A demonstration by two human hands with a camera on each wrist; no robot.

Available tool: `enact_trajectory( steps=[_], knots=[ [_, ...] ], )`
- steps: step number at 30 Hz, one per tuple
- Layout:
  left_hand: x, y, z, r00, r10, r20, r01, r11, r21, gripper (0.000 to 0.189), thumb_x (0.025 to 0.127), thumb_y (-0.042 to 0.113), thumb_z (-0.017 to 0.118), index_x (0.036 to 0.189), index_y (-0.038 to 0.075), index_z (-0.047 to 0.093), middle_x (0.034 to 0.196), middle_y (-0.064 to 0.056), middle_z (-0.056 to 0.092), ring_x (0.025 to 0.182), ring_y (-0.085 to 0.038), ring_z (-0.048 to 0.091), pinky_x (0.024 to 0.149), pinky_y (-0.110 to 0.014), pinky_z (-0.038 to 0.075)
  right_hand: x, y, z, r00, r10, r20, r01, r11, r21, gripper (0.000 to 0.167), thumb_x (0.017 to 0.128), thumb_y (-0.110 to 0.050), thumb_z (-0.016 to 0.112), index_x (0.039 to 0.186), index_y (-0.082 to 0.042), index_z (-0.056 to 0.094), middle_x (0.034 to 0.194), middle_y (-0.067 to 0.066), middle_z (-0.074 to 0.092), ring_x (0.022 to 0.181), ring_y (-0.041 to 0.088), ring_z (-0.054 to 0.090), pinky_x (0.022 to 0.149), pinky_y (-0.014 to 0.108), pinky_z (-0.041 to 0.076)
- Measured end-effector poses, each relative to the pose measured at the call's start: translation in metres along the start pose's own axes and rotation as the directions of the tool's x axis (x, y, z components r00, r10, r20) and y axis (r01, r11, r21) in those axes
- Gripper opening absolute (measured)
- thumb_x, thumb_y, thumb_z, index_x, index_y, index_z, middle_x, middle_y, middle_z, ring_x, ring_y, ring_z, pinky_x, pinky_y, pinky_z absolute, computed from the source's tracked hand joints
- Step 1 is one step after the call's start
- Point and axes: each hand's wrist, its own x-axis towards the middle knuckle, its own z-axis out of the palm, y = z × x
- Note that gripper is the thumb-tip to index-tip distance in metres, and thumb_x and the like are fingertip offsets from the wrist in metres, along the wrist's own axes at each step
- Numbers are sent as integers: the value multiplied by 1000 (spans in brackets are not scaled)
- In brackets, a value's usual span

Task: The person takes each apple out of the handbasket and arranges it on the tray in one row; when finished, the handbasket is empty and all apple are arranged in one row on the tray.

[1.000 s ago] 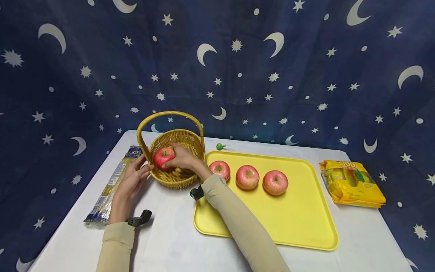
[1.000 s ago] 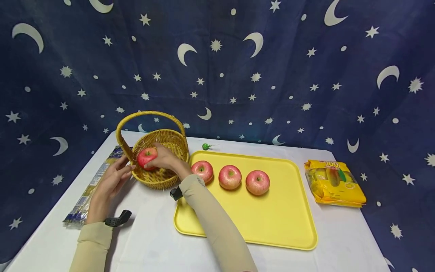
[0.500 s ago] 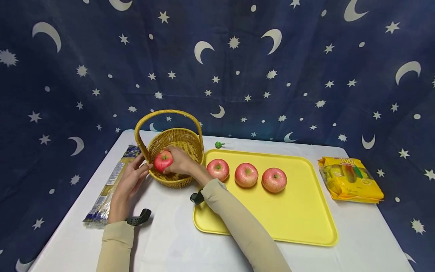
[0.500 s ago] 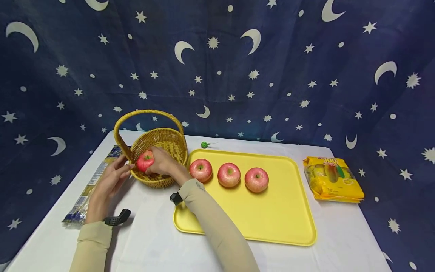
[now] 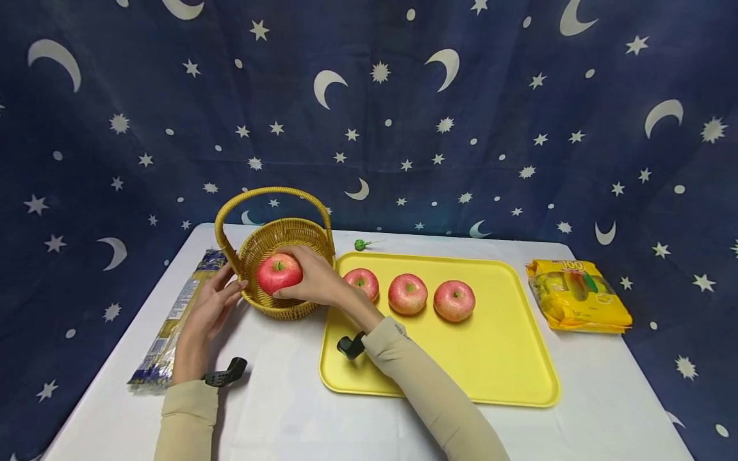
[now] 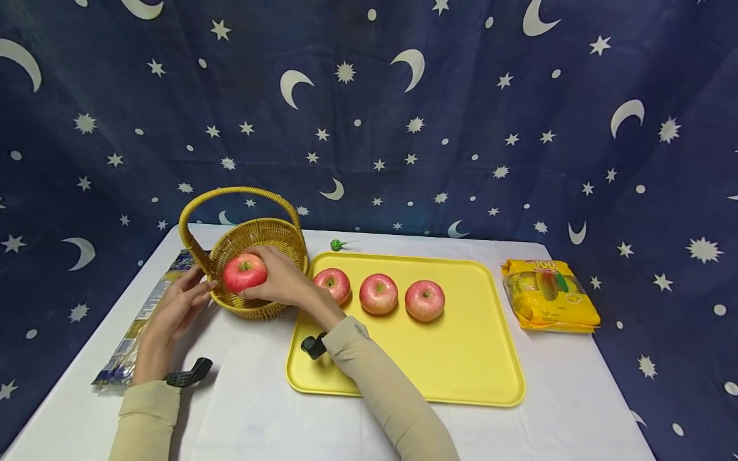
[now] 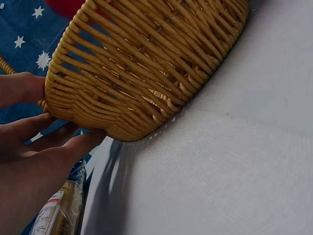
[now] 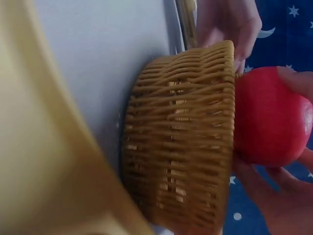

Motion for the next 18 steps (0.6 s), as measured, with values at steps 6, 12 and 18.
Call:
enact_trajectory(
  steps=[6,12,18],
  knots=[
    [-1,-1,-1,1000,-3,-1,3,1000,-2,77,105,8,54,166,10,6,173,-18,4,152,-24,28,105,-12,44,-19,3,-13,998,-28,-53,30,999,39,80,77,-38,88,147,-20,51,134,-1,59,119,14,57,99,30,54],
    [-2,-1,-2,1000,0,-4,0,1000,-6,78,105,7,55,166,9,6,173,-19,2,153,-27,27,101,-10,46,-38,7,-30,996,-62,-59,65,997,49,79,79,-39,87,147,-20,50,137,-1,57,120,15,57,98,30,55],
    [-1,0,-1,1000,4,13,-3,1000,-5,79,105,7,54,166,9,5,173,-18,1,153,-23,29,103,-11,45,-59,16,-48,994,-65,-85,70,996,60,78,78,-34,89,145,-17,51,135,1,59,117,17,58,97,35,58]
  ],
)
